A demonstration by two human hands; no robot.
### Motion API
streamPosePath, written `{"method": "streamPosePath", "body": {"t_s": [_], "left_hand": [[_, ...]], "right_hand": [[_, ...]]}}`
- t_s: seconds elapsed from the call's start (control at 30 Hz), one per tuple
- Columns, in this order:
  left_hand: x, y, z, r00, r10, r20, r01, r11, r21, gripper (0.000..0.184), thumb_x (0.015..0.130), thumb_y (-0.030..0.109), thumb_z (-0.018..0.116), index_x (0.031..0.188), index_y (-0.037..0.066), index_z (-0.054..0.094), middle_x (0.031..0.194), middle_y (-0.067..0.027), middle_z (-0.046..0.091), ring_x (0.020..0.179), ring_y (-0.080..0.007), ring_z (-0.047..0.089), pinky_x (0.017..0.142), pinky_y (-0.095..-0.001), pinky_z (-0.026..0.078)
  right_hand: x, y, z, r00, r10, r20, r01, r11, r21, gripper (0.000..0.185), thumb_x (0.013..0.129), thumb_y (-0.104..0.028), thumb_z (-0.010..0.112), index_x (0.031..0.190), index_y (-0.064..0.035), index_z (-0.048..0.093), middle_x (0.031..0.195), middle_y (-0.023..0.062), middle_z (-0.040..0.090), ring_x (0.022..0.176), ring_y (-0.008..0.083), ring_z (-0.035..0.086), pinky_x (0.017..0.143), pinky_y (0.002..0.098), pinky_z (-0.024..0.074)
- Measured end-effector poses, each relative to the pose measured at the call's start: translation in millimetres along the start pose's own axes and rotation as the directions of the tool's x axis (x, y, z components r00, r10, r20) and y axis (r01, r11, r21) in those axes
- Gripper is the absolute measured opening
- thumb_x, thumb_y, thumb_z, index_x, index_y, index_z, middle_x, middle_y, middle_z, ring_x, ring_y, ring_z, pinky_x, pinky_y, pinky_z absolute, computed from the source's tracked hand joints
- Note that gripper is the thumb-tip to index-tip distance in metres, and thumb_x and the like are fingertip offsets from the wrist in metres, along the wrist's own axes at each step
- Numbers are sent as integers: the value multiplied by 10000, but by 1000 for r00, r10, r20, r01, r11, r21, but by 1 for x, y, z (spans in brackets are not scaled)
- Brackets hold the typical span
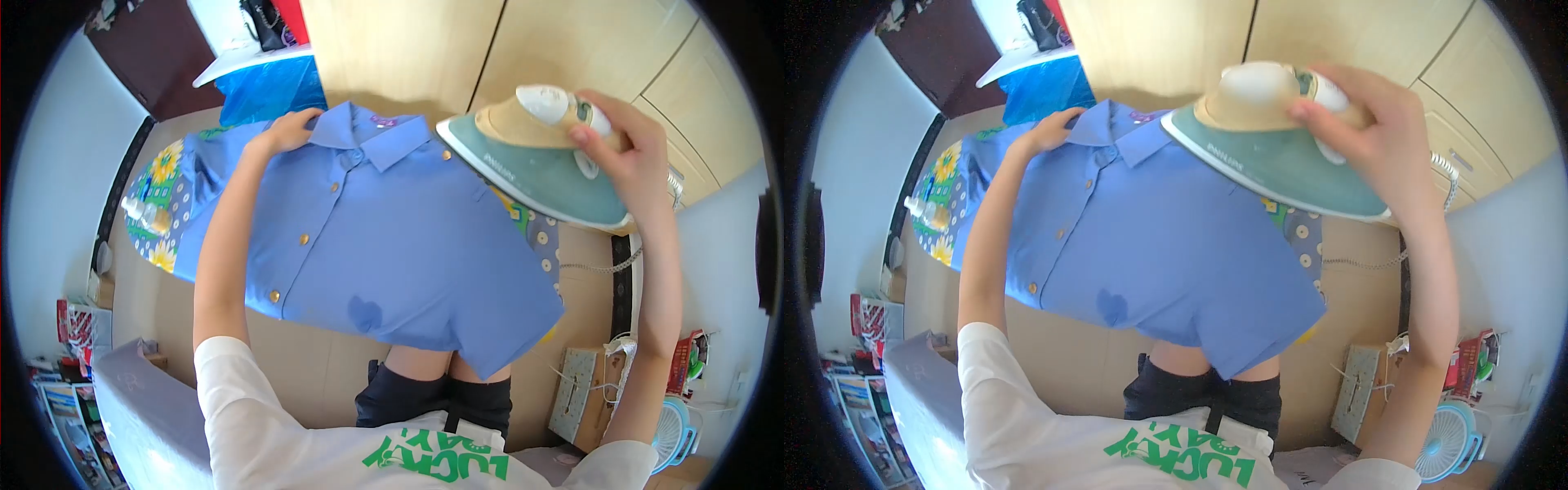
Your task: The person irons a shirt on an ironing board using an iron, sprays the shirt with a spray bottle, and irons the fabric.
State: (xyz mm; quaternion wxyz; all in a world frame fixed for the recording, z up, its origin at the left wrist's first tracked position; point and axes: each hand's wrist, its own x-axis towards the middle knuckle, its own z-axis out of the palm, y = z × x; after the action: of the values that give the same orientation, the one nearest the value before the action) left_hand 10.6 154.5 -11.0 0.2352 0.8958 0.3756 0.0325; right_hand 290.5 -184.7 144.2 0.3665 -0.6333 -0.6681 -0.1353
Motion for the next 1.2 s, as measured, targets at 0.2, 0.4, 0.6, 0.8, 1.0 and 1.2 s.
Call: {"method": "streamPosePath", "body": {"t_s": [0.2, 0.4, 0.6, 0.8, 1.0, 1.2], "left_hand": [[17, -46, 16, 946, 177, -273, -254, 926, -280, 51, 821, 10, 578, 853, 43, 555, 796, -60, 573, 765, -105, 548, 711, -253, 440], [48, -50, 8, 814, 315, -489, -407, 909, -92, 149, 749, -108, 501, 764, 33, 455, 669, -31, 449, 644, -77, 444, 603, -243, 392], [60, -45, -5, 910, 195, -367, -154, 978, 138, 182, 766, -27, 557, 926, 51, 588, 906, -92, 640, 903, -213, 620, 804, -322, 479], [6, 37, -1, 871, 301, -388, -293, 953, 80, 303, 880, 134, 558, 1153, 6, 570, 1167, -166, 590, 1139, -313, 530, 980, -371, 410], [-154, 77, 45, 977, 136, -163, -88, 958, 273, 575, 940, 239, 482, 1442, 52, 274, 1459, -157, 334, 1386, -329, 238, 1120, -453, 177], [-195, 42, 54, 983, -2, -183, 24, 993, 117, 584, 960, 320, 426, 1457, 60, 262, 1502, -111, 292, 1427, -288, 152, 1146, -472, 35]], "right_hand": [[-35, 27, -5, 984, 99, 146, -99, 995, -7, 362, 727, -245, 779, 972, -3, 665, 804, 91, 661, 695, 172, 613, 632, 271, 473], [-56, 55, 0, 988, 114, 103, -122, 990, 67, 373, 691, -164, 804, 997, 0, 666, 840, 88, 669, 746, 172, 615, 686, 279, 483], [-50, 66, 1, 990, 94, 107, -100, 994, 46, 374, 703, -166, 798, 1007, 5, 664, 859, 84, 675, 775, 171, 618, 707, 271, 476], [-24, 45, 7, 988, 57, 142, -64, 997, 41, 346, 717, -200, 789, 978, -4, 674, 821, 94, 674, 731, 178, 631, 669, 272, 479], [10, 12, 37, 954, -193, 231, 164, 977, 137, 329, 725, -209, 760, 975, -14, 672, 819, 98, 671, 718, 214, 628, 663, 297, 480], [39, -25, 111, 902, -354, 246, 309, 929, 202, 382, 767, -463, 668, 796, -84, 699, 606, 100, 598, 564, 284, 583, 529, 362, 446]]}}
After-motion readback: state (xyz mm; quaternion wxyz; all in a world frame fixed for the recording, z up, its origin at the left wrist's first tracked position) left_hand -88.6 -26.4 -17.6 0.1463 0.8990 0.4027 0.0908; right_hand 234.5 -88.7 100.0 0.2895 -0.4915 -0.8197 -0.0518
